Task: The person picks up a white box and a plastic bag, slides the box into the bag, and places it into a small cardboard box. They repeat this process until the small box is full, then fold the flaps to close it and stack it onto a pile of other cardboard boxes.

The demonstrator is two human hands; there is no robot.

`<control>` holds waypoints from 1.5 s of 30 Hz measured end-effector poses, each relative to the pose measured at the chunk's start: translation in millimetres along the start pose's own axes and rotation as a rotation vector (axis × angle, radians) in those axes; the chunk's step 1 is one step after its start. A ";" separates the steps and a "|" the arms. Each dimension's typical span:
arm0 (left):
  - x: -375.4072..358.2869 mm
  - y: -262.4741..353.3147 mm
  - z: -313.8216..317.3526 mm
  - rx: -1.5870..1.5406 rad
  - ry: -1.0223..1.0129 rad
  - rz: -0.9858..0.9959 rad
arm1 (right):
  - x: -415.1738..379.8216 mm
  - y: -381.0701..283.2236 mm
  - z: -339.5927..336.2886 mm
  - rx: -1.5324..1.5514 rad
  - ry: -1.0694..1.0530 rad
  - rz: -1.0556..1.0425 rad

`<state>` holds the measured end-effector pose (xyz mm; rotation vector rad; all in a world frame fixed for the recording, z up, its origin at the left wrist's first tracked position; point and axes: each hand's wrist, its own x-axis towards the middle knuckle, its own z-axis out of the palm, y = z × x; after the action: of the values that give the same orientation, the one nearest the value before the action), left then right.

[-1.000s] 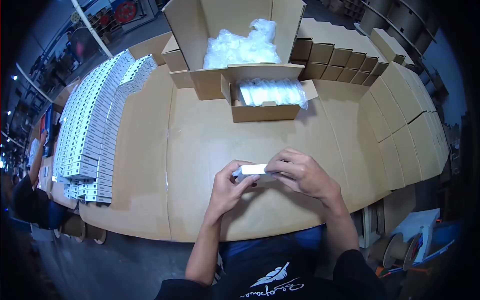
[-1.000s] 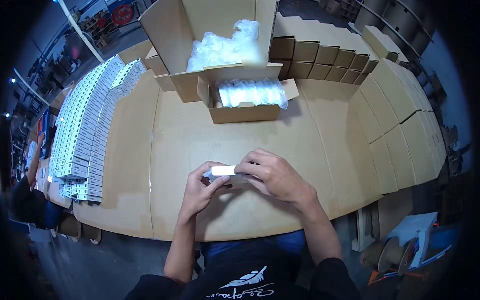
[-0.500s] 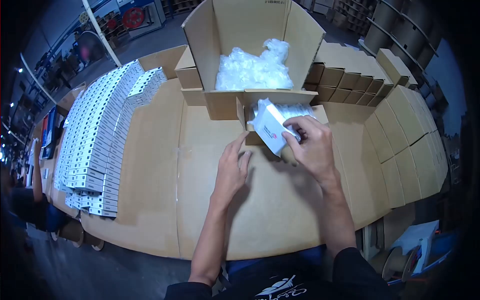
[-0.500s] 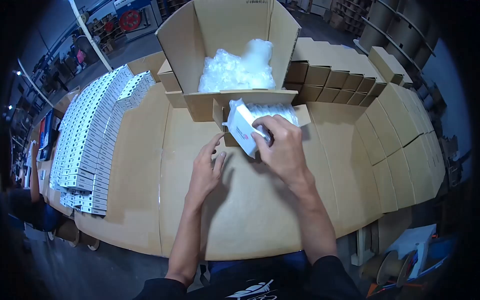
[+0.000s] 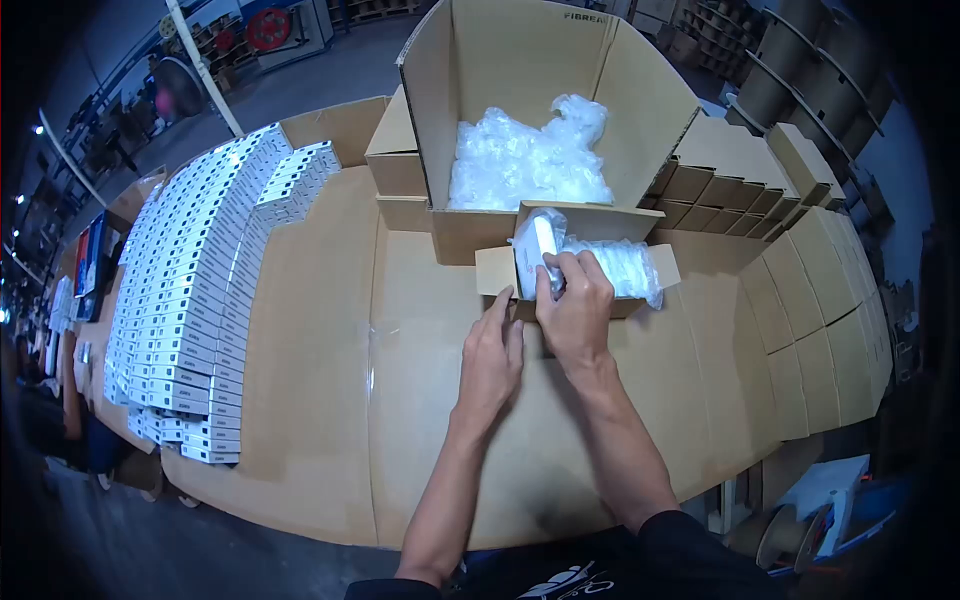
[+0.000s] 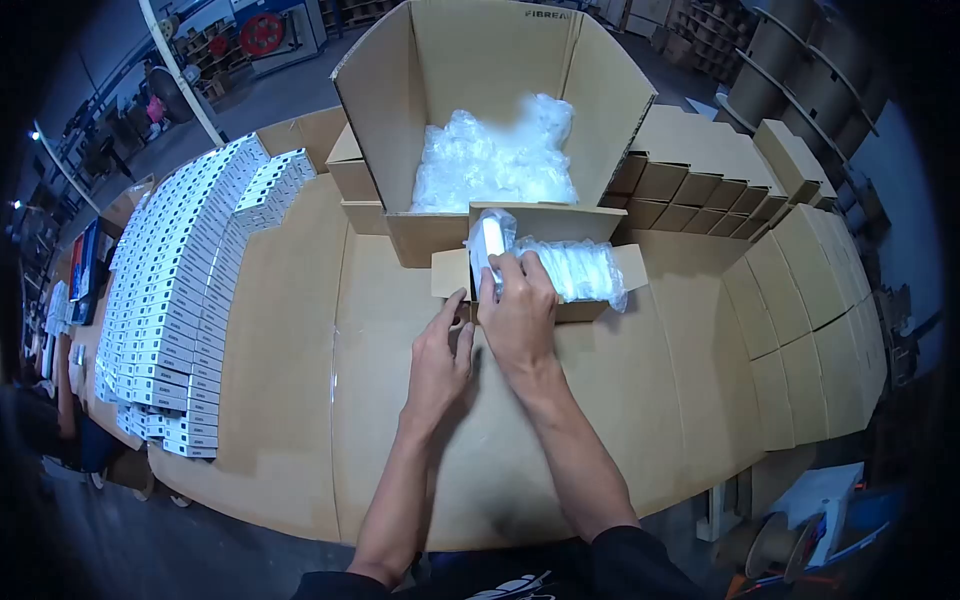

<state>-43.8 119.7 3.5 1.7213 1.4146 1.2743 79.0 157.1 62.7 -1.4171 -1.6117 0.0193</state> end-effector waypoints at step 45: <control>208.3 -203.9 -275.0 0.754 0.570 0.294 | 88.7 -110.1 163.8 0.061 -0.787 -0.645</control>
<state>-380.6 336.6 -2.2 2.2077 2.2488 1.5987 -97.7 278.8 90.8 -0.8045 -2.6303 0.2733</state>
